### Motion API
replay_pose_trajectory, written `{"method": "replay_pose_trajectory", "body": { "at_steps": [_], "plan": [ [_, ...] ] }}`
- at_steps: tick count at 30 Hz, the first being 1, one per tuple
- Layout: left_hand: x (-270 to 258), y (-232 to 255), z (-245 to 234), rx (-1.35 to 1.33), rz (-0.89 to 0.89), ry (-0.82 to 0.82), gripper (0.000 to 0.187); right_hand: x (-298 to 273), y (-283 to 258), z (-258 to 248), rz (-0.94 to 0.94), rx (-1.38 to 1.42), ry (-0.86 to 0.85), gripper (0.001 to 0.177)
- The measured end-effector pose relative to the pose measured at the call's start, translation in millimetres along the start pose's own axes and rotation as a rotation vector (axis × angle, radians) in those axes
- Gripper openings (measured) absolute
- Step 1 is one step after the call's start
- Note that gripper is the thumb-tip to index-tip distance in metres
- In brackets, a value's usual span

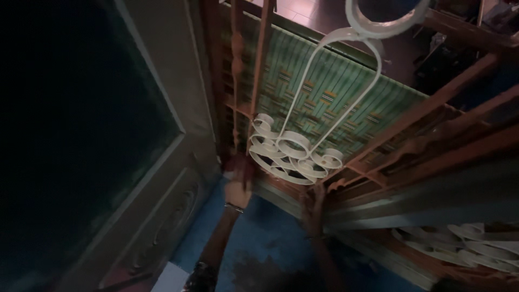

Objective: The person wipes the surface of a metal security gate with a red cloth. They systematically clean the vertical bars and decorative scrollwork, moving from the upper sections down to the lower parts of the gate.

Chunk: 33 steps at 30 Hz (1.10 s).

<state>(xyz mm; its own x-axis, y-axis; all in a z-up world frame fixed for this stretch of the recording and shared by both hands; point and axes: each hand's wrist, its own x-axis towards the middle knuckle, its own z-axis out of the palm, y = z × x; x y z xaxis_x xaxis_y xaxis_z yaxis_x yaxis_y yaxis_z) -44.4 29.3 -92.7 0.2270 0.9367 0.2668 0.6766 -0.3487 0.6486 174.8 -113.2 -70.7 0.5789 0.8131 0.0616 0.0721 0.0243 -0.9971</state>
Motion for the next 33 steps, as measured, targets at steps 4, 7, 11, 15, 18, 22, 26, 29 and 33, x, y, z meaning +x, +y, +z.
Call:
{"method": "replay_pose_trajectory", "body": {
  "at_steps": [4,7,11,15,18,22,26,29,33],
  "plan": [
    [16,5,-1,-0.157,-0.053,0.05,0.072,6,2,-3,-0.01,-0.01,-0.043,0.082],
    [28,-1,-2,-0.185,-0.071,-0.051,0.088,6,3,-7,-0.027,-0.021,-0.073,0.081],
    [24,-9,0,-0.178,-0.103,-0.061,0.091,-4,-1,-3,0.057,-0.128,-0.03,0.083],
    [14,-3,2,-0.246,0.029,0.143,0.089,-6,-6,3,0.001,0.025,-0.033,0.083],
    [25,-1,-6,-0.082,-0.081,-0.053,0.091,-4,-8,4,0.014,0.006,-0.012,0.082],
    [51,8,-23,-0.022,0.031,0.023,0.08,-5,-6,1,0.085,-0.195,0.0,0.073],
    [34,22,-36,-0.059,0.055,0.12,0.087,-8,0,3,0.014,0.044,-0.037,0.082],
    [7,28,-34,-0.165,-0.039,0.153,0.077,0,4,1,-0.095,0.055,-0.088,0.087],
    [1,11,-29,-0.355,-0.183,0.253,0.07,5,9,-6,-0.042,-0.096,-0.033,0.084]
  ]
}}
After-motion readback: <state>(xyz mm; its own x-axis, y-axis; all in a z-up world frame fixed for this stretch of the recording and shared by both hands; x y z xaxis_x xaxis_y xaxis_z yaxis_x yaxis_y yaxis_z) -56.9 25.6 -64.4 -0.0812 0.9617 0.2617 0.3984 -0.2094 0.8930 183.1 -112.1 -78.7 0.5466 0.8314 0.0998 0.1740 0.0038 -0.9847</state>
